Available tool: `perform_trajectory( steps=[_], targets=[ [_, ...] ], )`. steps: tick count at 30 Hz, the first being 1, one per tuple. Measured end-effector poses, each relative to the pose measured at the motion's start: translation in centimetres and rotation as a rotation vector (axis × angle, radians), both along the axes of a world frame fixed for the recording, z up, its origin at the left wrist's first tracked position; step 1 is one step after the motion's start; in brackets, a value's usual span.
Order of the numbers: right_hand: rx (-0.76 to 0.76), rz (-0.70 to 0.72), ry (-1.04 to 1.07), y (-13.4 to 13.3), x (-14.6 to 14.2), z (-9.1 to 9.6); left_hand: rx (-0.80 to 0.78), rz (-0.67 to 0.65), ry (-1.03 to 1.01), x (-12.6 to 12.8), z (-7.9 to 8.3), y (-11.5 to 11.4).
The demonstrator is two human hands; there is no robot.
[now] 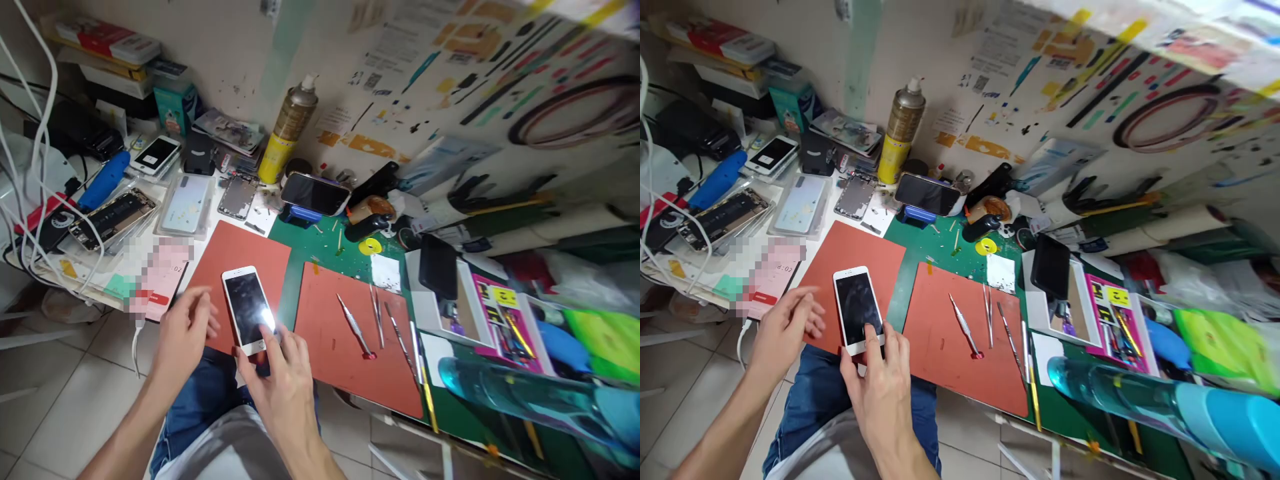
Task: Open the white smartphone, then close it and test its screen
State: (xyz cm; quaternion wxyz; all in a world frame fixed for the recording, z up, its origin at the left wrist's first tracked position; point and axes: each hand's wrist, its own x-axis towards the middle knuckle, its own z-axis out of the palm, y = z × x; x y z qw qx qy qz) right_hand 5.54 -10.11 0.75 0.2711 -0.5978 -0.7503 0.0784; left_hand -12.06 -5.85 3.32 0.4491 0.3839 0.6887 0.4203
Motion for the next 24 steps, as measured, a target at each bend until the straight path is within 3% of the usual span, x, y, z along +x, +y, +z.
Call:
perform_trajectory(
  steps=[3, 6, 9, 13, 17, 24],
  targets=[
    [0.010, -0.018, 0.031, 0.1, 0.2, 1.2, -0.148, -0.048, -0.454, 1.5, 0.2, -0.5],
    [0.017, -0.041, 0.066, -0.7, 0.8, 2.3, -0.084, 0.015, -0.822, 3.6, 0.4, 0.4],
    [0.052, -0.052, 0.101, -2.3, 1.6, 2.7, -0.039, 0.121, -1.033, 5.8, 0.8, 1.2],
    [0.162, -0.030, 0.140, -4.3, 3.2, 2.1, -0.005, 0.137, -1.078, 8.1, 1.8, 0.9],
    [0.255, -0.013, 0.168, -5.9, 4.7, 0.5, 0.003, 0.132, -1.082, 9.9, 2.6, -0.9],
    [0.261, -0.133, 0.316, -8.2, 4.6, -1.9, 0.058, 0.146, -1.082, 11.3, 3.2, -3.4]
  ],
)
